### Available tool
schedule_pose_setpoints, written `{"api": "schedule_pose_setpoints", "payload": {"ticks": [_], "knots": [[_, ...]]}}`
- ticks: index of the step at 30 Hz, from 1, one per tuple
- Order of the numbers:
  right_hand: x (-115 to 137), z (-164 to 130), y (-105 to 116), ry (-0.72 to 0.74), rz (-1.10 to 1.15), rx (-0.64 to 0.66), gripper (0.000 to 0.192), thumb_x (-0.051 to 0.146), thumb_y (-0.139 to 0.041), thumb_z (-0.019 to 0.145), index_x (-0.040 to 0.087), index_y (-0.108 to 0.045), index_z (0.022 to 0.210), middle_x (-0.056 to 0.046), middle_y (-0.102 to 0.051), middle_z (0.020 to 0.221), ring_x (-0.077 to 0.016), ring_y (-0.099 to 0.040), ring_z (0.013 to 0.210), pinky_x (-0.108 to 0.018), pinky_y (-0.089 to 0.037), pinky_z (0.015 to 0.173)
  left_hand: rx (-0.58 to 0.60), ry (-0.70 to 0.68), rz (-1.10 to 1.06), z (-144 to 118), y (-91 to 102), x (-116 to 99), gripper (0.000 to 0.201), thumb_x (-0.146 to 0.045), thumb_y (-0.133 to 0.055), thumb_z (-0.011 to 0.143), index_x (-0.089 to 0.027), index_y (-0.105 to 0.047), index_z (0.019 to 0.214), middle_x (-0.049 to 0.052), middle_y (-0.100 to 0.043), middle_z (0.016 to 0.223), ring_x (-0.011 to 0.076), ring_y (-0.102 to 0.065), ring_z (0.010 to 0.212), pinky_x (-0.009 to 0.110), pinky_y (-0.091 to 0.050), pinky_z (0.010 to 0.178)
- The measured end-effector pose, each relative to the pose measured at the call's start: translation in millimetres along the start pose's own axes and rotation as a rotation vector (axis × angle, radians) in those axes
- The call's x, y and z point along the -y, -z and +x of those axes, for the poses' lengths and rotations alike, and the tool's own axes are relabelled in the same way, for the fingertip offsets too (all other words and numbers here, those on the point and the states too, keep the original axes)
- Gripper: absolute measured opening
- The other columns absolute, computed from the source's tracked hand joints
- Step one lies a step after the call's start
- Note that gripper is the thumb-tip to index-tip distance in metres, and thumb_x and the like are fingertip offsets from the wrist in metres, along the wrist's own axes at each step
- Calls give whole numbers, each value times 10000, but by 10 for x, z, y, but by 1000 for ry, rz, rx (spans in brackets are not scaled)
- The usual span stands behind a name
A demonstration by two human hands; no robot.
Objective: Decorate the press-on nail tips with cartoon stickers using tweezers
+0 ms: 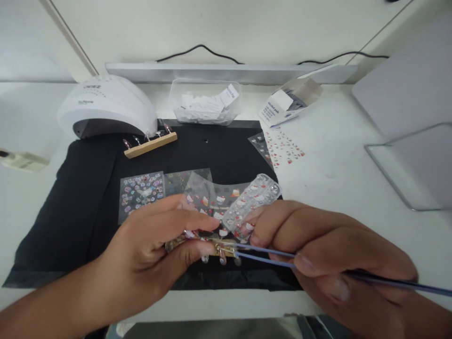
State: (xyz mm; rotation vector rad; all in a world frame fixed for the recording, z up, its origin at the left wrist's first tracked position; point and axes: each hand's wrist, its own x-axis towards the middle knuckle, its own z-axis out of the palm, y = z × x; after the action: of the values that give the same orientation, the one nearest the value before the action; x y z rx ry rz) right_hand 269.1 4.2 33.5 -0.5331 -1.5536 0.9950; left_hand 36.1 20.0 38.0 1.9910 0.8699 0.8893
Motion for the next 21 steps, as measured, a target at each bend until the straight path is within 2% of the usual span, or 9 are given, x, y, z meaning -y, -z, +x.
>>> {"api": "schedule_pose_setpoints", "payload": {"ticks": [10, 15, 21], "knots": [[-5, -17, -4, 28, 67, 10, 214, 167, -602, 900, 110, -759, 1033, -56, -632, 652, -212, -670, 741, -405, -613, 728, -2, 9, 20, 1, 13, -15, 159, -171, -672, 903, -216, -702, 1053, 9, -728, 833, 126, -676, 722, 208, -512, 603], [-3, -25, -14, -22, 68, 3, 229, 170, -612, 894, 135, -762, 1062, -65, -665, 695, -208, -671, 718, -417, -611, 718, -9, 27, 22, 25, -2, -22, 170, -149, -680, 887, -225, -707, 1036, -19, -735, 827, 97, -664, 714, 178, -523, 628], [-17, -33, -22, -18, 67, -17, 217, 158, -603, 896, 133, -770, 1032, -66, -666, 694, -208, -670, 715, -416, -605, 714, -35, 112, -38, 4, -6, -24, 176, -183, -703, 874, -264, -724, 1029, -36, -710, 814, 89, -658, 684, 179, -527, 610]]}}
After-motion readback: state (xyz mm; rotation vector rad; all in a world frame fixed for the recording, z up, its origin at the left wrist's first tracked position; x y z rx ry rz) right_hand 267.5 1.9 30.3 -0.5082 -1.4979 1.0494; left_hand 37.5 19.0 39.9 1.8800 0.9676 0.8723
